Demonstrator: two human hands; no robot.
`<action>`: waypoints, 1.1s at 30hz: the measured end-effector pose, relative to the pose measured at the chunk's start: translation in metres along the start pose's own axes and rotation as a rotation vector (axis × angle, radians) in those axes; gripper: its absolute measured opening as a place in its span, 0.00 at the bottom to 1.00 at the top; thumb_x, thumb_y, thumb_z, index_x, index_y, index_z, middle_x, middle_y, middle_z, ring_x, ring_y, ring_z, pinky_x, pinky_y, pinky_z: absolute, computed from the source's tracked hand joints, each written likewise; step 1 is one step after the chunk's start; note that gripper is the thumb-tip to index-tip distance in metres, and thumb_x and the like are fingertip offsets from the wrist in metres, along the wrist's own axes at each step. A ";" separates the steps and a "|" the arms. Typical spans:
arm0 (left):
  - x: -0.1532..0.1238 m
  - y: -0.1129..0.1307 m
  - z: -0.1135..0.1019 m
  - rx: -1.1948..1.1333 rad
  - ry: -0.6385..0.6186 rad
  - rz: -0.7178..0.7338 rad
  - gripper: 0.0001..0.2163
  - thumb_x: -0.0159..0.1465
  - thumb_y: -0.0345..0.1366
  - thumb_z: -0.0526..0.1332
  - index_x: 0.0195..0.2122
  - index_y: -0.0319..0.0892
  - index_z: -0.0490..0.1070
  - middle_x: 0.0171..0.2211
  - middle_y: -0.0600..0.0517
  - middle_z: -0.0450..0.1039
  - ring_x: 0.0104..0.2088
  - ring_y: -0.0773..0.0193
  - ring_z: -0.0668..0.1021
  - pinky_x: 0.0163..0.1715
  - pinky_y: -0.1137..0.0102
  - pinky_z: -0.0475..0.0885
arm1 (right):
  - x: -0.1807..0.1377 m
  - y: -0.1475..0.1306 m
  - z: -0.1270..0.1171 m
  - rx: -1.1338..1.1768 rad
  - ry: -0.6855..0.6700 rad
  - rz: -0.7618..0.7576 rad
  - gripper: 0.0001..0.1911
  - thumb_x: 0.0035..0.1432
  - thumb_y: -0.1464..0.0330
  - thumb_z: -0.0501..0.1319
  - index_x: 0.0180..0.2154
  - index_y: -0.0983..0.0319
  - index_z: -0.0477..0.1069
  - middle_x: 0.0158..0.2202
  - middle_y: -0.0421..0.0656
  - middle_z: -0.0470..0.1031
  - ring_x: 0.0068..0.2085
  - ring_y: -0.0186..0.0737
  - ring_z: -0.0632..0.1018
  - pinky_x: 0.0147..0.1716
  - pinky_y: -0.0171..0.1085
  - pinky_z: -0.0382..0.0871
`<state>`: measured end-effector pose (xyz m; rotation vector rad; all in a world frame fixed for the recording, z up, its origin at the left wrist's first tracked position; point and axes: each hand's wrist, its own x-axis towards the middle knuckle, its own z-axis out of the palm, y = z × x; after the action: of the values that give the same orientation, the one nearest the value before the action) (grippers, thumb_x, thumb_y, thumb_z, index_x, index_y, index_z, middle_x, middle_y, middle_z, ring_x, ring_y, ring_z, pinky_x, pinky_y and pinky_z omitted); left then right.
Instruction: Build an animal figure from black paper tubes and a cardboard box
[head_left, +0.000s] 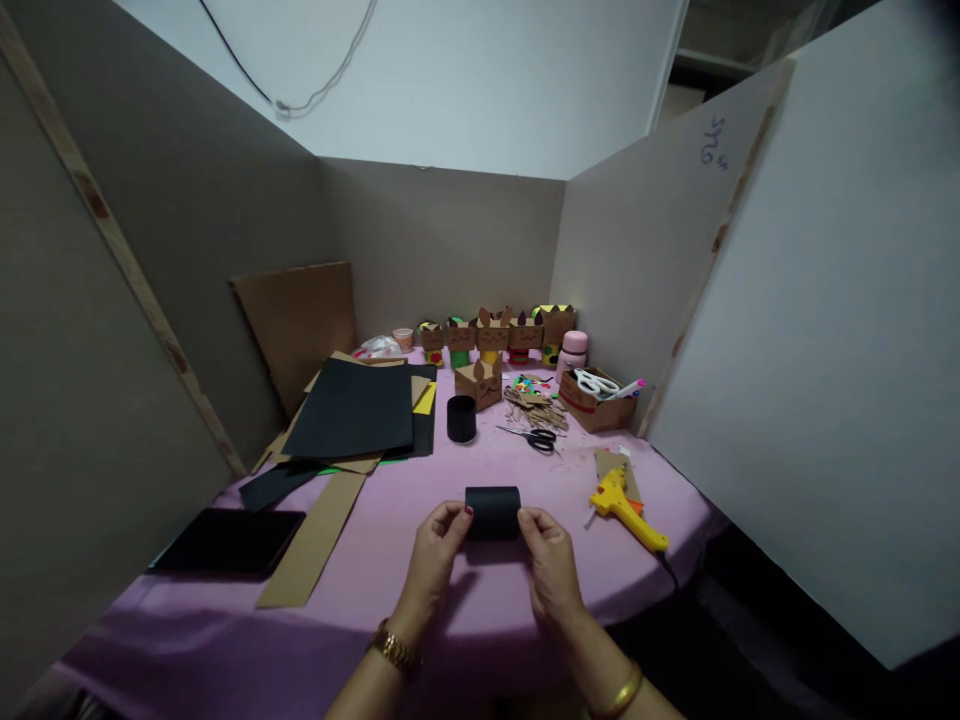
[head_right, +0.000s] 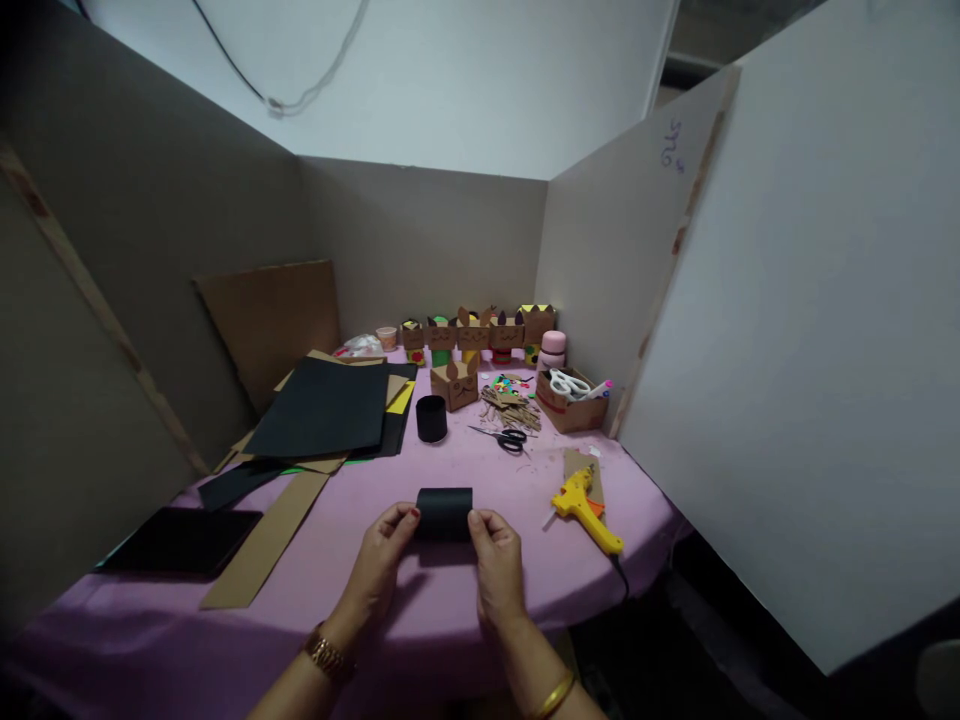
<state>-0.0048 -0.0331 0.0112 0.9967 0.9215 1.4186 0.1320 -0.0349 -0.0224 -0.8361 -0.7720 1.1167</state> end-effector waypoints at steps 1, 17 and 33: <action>0.000 -0.001 0.001 -0.016 0.008 -0.015 0.09 0.51 0.40 0.69 0.24 0.39 0.74 0.23 0.54 0.72 0.27 0.68 0.70 0.30 0.76 0.64 | 0.000 -0.001 0.000 -0.001 -0.003 0.001 0.12 0.49 0.59 0.66 0.27 0.63 0.74 0.23 0.36 0.70 0.29 0.35 0.67 0.33 0.35 0.62; 0.008 0.005 -0.002 -0.484 0.266 -0.290 0.05 0.64 0.29 0.57 0.31 0.36 0.70 0.21 0.59 0.68 0.18 0.74 0.71 0.21 0.75 0.71 | -0.005 -0.004 0.000 -0.082 -0.013 -0.003 0.16 0.52 0.59 0.64 0.41 0.58 0.70 0.34 0.41 0.76 0.33 0.37 0.73 0.29 0.33 0.65; 0.007 0.009 0.003 -0.542 0.246 -0.328 0.04 0.63 0.28 0.58 0.34 0.36 0.71 0.32 0.53 0.75 0.28 0.70 0.77 0.28 0.72 0.75 | -0.009 -0.003 0.003 -0.206 -0.097 -0.073 0.14 0.59 0.58 0.56 0.44 0.59 0.65 0.35 0.42 0.73 0.24 0.30 0.70 0.20 0.30 0.61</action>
<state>-0.0058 -0.0267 0.0215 0.2576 0.7686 1.4147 0.1282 -0.0435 -0.0196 -0.9235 -1.0034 1.0301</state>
